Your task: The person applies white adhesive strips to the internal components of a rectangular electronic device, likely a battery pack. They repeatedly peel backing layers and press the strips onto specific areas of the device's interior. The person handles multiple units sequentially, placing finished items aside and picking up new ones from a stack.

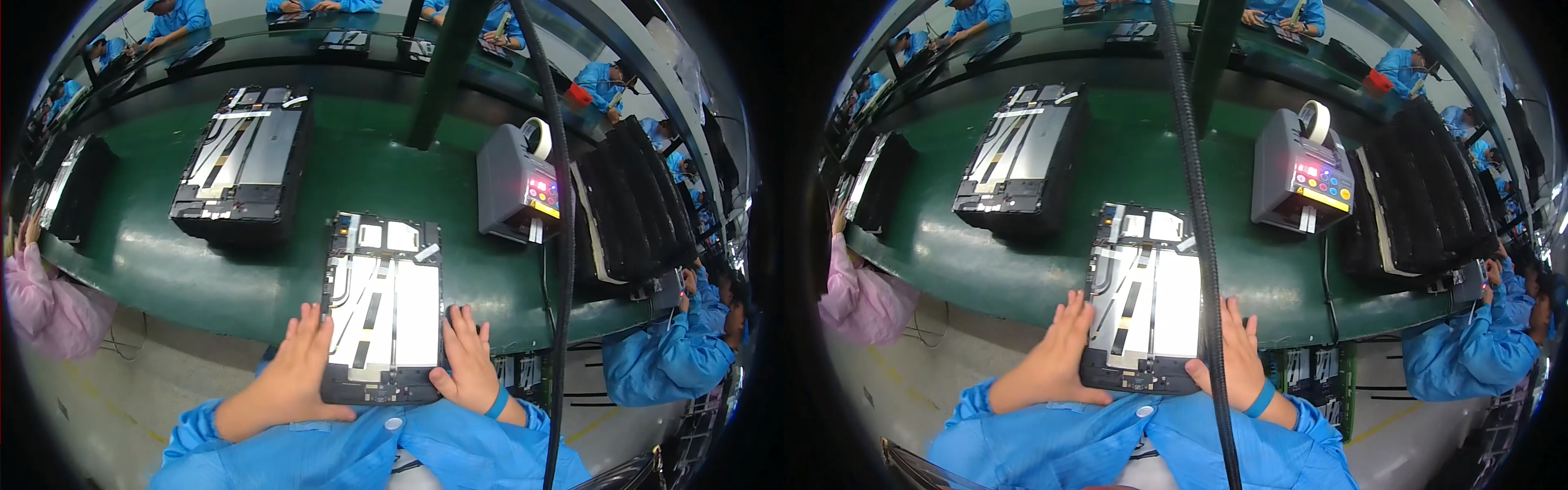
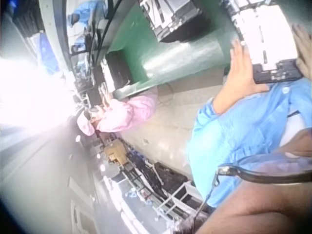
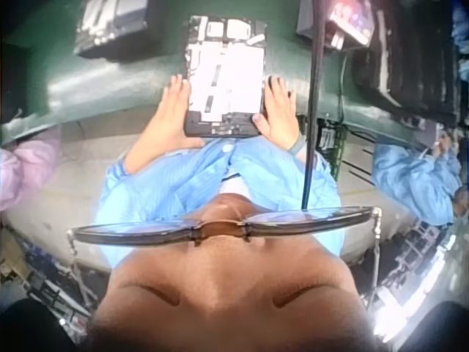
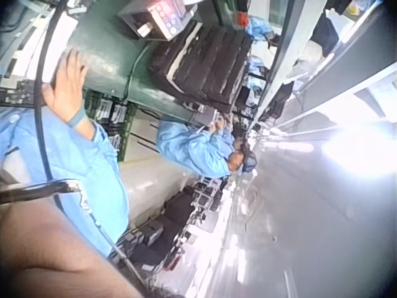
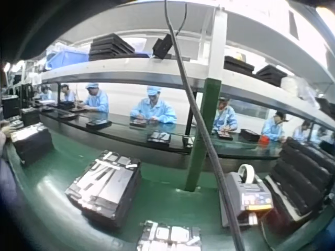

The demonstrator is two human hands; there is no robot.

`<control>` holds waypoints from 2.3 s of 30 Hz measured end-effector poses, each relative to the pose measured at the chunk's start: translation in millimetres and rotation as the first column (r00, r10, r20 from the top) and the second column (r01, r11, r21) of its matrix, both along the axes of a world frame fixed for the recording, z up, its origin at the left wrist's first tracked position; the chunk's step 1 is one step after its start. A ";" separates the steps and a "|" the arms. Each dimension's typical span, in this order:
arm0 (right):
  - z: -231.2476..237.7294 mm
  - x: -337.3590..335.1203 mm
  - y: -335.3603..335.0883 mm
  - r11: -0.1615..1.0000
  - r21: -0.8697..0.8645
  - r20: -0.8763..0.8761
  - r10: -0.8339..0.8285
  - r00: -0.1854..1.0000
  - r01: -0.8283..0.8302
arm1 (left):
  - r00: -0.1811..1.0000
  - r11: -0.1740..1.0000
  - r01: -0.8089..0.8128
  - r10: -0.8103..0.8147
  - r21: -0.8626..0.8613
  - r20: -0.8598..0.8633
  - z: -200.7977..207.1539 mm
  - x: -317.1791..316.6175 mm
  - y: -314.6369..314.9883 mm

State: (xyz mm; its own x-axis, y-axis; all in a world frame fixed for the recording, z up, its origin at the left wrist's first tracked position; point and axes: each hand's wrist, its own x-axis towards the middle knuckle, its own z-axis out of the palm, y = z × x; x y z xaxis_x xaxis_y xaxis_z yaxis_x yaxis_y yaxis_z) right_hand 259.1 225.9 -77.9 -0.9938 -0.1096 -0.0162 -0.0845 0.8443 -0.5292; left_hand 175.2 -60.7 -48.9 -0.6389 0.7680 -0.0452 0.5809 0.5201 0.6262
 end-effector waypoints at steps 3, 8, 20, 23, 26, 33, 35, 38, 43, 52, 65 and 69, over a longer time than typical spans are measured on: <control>-5.8 5.2 -9.3 0.979 -0.202 -0.049 -0.053 0.997 0.042 | 1.000 0.992 0.020 -0.019 0.123 -0.009 -7.5 9.3 6.7; 41.6 -19.3 -31.6 0.767 -0.637 -0.219 -0.081 0.972 -0.080 | 0.988 0.939 0.110 -0.069 0.324 -0.136 44.3 -21.0 -5.8; 68.8 -246.8 -150.2 0.877 -0.472 -0.273 -0.242 0.931 0.090 | 0.968 0.790 -0.252 0.197 0.559 0.159 76.4 -204.3 -102.5; 61.4 -245.9 -120.7 0.807 -0.590 -0.145 -0.080 0.986 -0.021 | 0.976 0.836 -0.212 0.204 0.506 0.072 63.0 -221.6 -96.7; 76.3 -219.6 -102.2 0.856 -0.495 -0.200 0.054 0.978 -0.149 | 0.869 0.888 -0.338 0.422 0.312 -0.260 83.6 -178.9 -106.8; 95.7 -51.2 65.5 0.604 -0.748 -0.605 -0.447 0.659 -0.276 | 0.871 0.922 0.327 -0.208 0.209 -0.444 156.8 -67.7 33.7; 94.7 -8.8 120.1 0.521 -0.853 -0.493 -0.806 0.329 -0.002 | 0.787 0.830 0.549 -0.472 0.101 -0.397 151.1 -75.7 84.5; 74.7 25.8 231.7 0.251 -0.962 -0.247 -0.968 0.049 0.109 | 0.670 0.692 0.716 -0.645 0.092 -0.368 154.7 -61.0 150.6; 43.8 18.7 360.3 0.161 -0.947 -0.173 -0.985 -0.019 0.276 | 0.637 0.598 0.769 -0.748 0.228 -0.187 135.1 -55.5 266.8; 63.2 -7.2 369.5 0.122 -0.979 -0.104 -0.988 0.113 0.162 | 0.735 0.818 -0.065 -0.348 0.572 0.582 94.2 -63.6 442.0; 76.9 -3.1 375.3 0.311 -0.950 -0.282 -0.864 0.417 0.001 | 0.955 0.742 -0.266 0.116 0.616 0.273 54.2 -42.1 529.1; 77.8 -14.4 369.1 0.385 -0.919 -0.392 -0.858 0.334 -0.088 | 0.974 0.702 -0.201 0.067 0.683 0.218 61.9 -44.9 517.7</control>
State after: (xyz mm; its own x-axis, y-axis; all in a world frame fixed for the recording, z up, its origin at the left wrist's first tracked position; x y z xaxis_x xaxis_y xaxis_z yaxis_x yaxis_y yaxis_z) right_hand 244.6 594.9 -0.1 -0.3372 0.8045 0.4890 -0.5988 0.2175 -0.7708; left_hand 130.3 456.9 13.0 -0.7718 0.5285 0.3536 0.3933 -0.0402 0.9185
